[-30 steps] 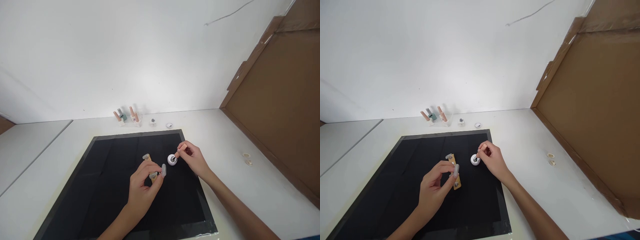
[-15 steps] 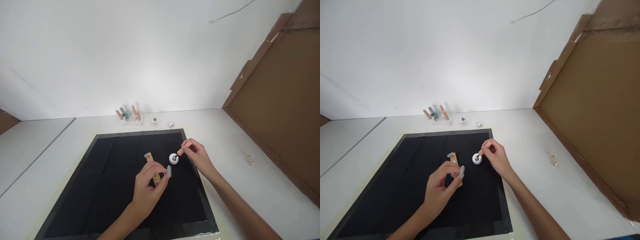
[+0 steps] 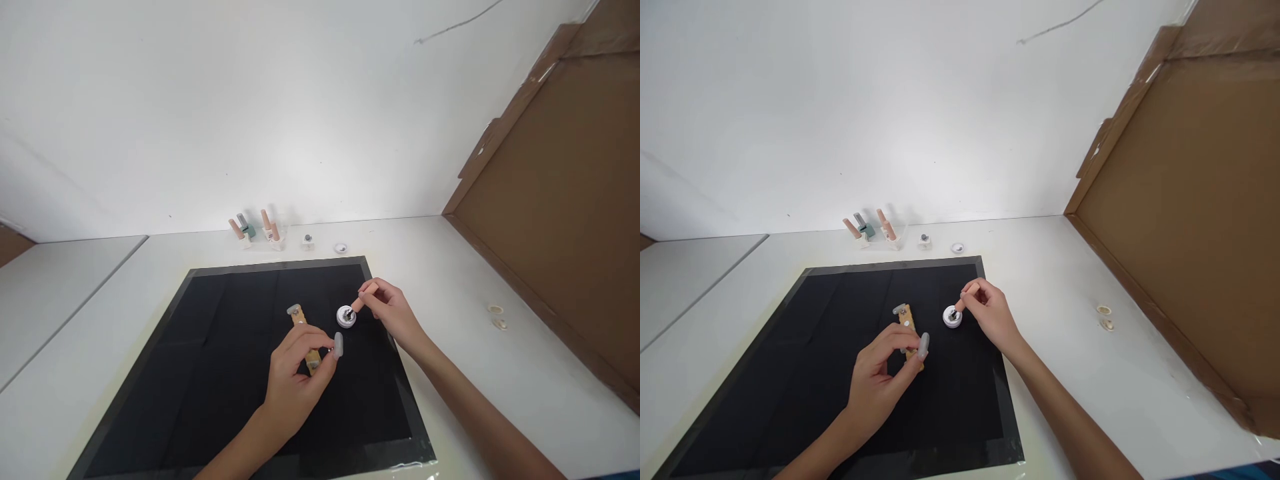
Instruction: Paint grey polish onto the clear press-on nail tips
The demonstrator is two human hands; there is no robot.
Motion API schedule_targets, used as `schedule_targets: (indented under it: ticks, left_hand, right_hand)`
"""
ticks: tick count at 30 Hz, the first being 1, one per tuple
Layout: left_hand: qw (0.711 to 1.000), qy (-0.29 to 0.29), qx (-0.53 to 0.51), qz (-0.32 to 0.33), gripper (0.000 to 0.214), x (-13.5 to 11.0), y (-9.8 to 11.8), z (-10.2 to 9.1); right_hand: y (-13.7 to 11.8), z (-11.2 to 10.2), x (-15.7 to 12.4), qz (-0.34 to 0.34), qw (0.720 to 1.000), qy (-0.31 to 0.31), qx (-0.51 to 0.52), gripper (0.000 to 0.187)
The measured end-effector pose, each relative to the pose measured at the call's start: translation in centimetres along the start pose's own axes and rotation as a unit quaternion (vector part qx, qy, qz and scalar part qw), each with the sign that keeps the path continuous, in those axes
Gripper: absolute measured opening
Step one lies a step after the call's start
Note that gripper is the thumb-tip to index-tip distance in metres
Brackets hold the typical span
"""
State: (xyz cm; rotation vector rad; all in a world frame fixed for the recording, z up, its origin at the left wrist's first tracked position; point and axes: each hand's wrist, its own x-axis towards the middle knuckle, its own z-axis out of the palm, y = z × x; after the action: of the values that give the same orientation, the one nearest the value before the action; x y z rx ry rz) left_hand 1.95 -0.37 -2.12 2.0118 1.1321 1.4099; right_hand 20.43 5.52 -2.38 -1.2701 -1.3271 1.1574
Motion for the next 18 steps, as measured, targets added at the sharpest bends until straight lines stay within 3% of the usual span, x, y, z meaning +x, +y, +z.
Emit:
schedule_targets:
  ticks: [18]
  left_hand:
    - [1.0,-0.015,-0.001,-0.01,0.014,-0.16,-0.15,0.1]
  right_hand:
    - [-0.1,-0.09,0.08,0.007,0.998,0.057,0.009,0.018]
